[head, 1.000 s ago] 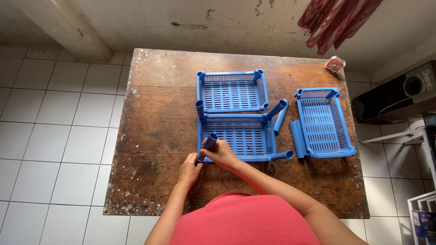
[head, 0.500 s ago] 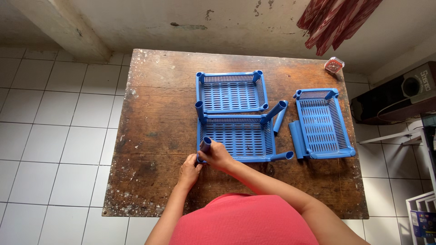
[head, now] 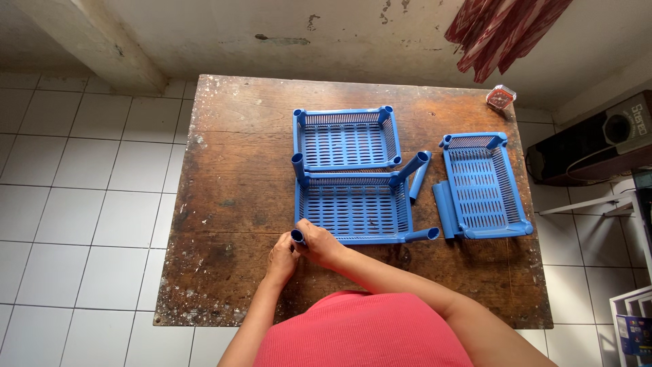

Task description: The person disassembles a blue plastic basket by removing its corner posts, then reassembles it by inserting the posts back into the basket frame. The person handles the basket and posts by hand on a wooden table.

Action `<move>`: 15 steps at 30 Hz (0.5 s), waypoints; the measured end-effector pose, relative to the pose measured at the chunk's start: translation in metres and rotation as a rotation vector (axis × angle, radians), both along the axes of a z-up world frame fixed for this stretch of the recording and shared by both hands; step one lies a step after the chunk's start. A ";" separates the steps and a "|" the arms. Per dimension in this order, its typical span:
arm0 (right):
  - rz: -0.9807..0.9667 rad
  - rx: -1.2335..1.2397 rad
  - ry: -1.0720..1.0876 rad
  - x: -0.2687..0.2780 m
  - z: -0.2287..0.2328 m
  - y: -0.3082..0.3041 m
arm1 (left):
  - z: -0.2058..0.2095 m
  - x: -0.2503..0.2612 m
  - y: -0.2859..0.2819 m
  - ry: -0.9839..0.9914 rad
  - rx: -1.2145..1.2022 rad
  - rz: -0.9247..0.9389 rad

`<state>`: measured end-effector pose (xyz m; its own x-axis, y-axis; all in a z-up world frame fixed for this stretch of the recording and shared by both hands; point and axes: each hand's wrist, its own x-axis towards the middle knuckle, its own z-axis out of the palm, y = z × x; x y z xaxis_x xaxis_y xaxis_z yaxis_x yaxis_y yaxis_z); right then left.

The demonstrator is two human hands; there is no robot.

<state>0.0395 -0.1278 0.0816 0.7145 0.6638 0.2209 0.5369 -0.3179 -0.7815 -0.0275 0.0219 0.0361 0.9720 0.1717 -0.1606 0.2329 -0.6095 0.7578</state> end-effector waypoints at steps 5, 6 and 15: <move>0.087 -0.120 0.140 0.015 0.071 -0.006 | 0.005 0.003 0.001 0.062 -0.026 0.001; 0.144 -0.208 0.280 0.022 0.091 -0.017 | 0.005 0.002 0.003 0.042 -0.044 0.018; -0.661 0.552 0.474 0.218 0.150 -0.230 | -0.026 0.005 0.026 0.059 -0.205 0.187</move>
<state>0.2575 -0.3579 0.2316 0.9996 -0.0118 -0.0256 -0.0252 0.0329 -0.9991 -0.0222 0.0480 0.0102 0.9145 0.3048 -0.2661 0.3742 -0.3874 0.8425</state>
